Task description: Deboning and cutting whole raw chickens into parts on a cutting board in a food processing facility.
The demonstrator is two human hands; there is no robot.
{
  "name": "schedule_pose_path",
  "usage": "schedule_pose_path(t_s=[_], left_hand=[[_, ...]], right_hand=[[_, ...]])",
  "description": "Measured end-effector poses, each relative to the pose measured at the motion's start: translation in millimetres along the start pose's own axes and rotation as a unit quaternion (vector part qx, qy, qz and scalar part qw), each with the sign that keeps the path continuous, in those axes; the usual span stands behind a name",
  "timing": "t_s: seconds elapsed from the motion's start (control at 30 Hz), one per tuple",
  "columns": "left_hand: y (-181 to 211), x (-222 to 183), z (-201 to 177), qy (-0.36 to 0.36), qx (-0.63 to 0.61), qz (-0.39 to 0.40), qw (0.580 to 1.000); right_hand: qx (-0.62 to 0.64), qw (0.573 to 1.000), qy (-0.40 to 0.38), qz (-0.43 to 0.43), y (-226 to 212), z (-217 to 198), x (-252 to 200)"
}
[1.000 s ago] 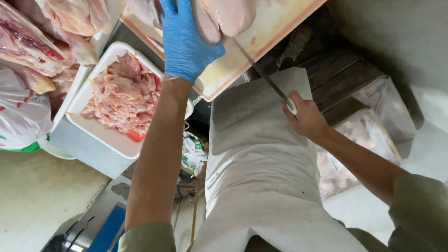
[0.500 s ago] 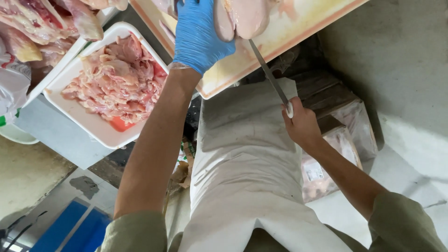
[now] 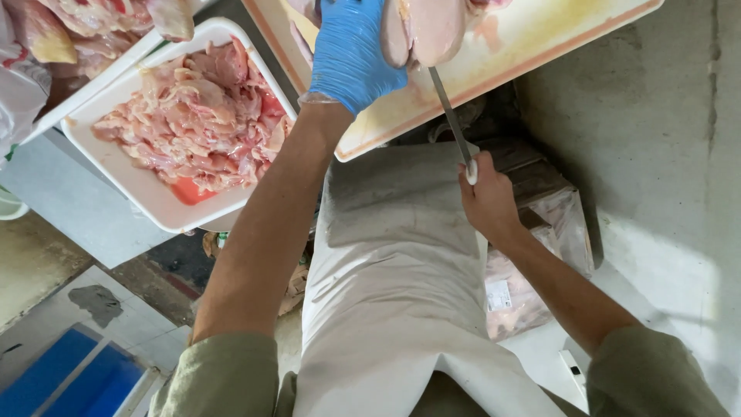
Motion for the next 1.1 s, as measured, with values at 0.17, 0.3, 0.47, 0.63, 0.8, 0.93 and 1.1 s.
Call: schedule_pose_path(t_s=[0.17,0.3,0.47,0.63,0.8,0.93,1.1], left_hand=[[-3,-4,-2,0.023,0.013,0.000,1.000],[5,-1,-6,0.025,0.097,0.010,0.995],[3,-3,-7,0.013,0.160,0.012,0.987],[5,-1,-6,0.013,0.146,0.006,0.989],[2,-3,-7,-0.008,0.055,-0.007,0.998],[3,-5,-19,0.000,-0.022,-0.042,0.999],[3,-11,-8,0.014,-0.041,-0.039,0.998]], right_hand=[[-0.048,0.999,-0.005,-0.015,-12,-15,-8],[-0.063,0.997,-0.035,0.037,-33,-25,-9],[-0.016,0.997,-0.051,0.053,-64,-32,-15],[-0.022,0.995,-0.061,0.074,-73,-32,-15],[-0.021,0.987,-0.080,0.137,-115,-50,-23],[-0.011,0.980,-0.086,0.176,-136,-48,-20],[-0.019,0.980,-0.098,0.170,-146,-60,-28]])
Point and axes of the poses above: each hand's wrist, its own x-axis towards the middle knuckle, its own z-axis out of the palm, y = z × x, the point moved 1 cm from there along x, towards the middle knuckle, and after that the axes turned 1 degree about -z, right-handed, at the moved point
